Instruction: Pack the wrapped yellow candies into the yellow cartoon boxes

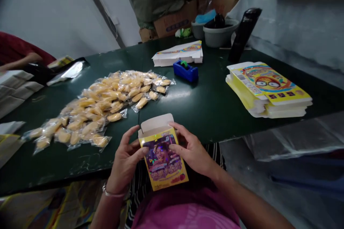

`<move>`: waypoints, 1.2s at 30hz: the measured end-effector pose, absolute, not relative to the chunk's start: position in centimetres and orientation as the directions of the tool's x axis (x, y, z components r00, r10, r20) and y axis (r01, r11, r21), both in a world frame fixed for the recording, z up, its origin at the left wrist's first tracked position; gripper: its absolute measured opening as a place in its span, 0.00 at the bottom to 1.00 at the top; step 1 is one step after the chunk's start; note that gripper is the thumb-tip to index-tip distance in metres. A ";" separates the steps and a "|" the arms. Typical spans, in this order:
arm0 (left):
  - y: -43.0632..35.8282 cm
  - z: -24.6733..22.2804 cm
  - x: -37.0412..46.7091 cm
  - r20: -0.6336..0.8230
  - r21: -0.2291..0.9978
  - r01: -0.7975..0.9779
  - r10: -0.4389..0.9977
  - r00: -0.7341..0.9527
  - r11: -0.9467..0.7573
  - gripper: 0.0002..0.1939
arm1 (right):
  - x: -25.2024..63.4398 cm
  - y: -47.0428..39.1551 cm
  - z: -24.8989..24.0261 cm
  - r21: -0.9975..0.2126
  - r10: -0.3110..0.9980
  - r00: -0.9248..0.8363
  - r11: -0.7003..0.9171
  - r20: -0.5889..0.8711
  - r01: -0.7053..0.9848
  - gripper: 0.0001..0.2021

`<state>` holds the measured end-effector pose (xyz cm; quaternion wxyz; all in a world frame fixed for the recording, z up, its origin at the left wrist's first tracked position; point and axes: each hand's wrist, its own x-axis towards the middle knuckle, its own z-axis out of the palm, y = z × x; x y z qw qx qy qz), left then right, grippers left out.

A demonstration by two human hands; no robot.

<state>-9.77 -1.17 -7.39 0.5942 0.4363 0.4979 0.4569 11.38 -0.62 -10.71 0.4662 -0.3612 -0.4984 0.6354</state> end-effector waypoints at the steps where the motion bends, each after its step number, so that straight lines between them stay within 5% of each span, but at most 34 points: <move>1: -2.0 -7.9 -9.6 -0.184 0.971 -0.140 0.979 0.086 0.195 0.34 | 11.5 -1.3 -10.8 -0.966 0.946 -0.324 -0.099 -0.017 -0.239 0.25; 6: -5.2 -9.3 -10.3 -0.098 0.985 -0.126 0.980 0.175 0.121 0.28 | 12.5 -4.2 -11.3 -0.910 0.876 -0.450 -0.316 -0.172 -0.268 0.22; 12: -6.7 -8.4 -12.1 0.079 0.903 0.391 0.962 0.260 -0.180 0.27 | 12.5 -5.8 -11.4 -0.913 0.880 -0.444 -0.312 -0.172 -0.265 0.20; 16: -6.7 -7.4 -13.0 0.174 0.813 0.488 0.932 0.319 -0.319 0.25 | 11.6 -6.1 -11.3 -0.915 0.910 -0.380 -0.284 -0.164 -0.286 0.19; 20: -6.7 -7.3 -12.9 0.158 0.854 0.449 0.952 0.261 -0.264 0.23 | 11.0 -6.1 -11.0 -0.948 0.941 -0.304 -0.223 -0.148 -0.229 0.17; 25: -6.7 -8.1 -12.5 -0.086 0.943 0.329 0.989 0.118 0.043 0.09 | 11.1 -5.5 -10.8 -0.982 0.967 -0.240 -0.120 -0.084 -0.143 0.05; 30: -6.8 -9.3 -11.0 -0.260 0.964 -0.066 0.964 -0.056 0.256 0.02 | 10.9 -4.9 -10.9 -0.997 0.993 -0.114 0.008 0.017 -0.074 0.04; 33: -6.2 -9.2 -10.6 -0.290 0.935 -0.221 0.957 -0.021 0.279 0.10 | 11.0 -5.0 -11.1 -0.978 0.996 -0.077 -0.066 -0.052 -0.198 0.11; 36: -5.6 -8.6 -11.0 -0.239 0.964 -0.087 0.963 0.125 0.251 0.08 | 11.4 -5.5 -11.0 -0.981 0.995 -0.101 -0.021 -0.001 -0.194 0.08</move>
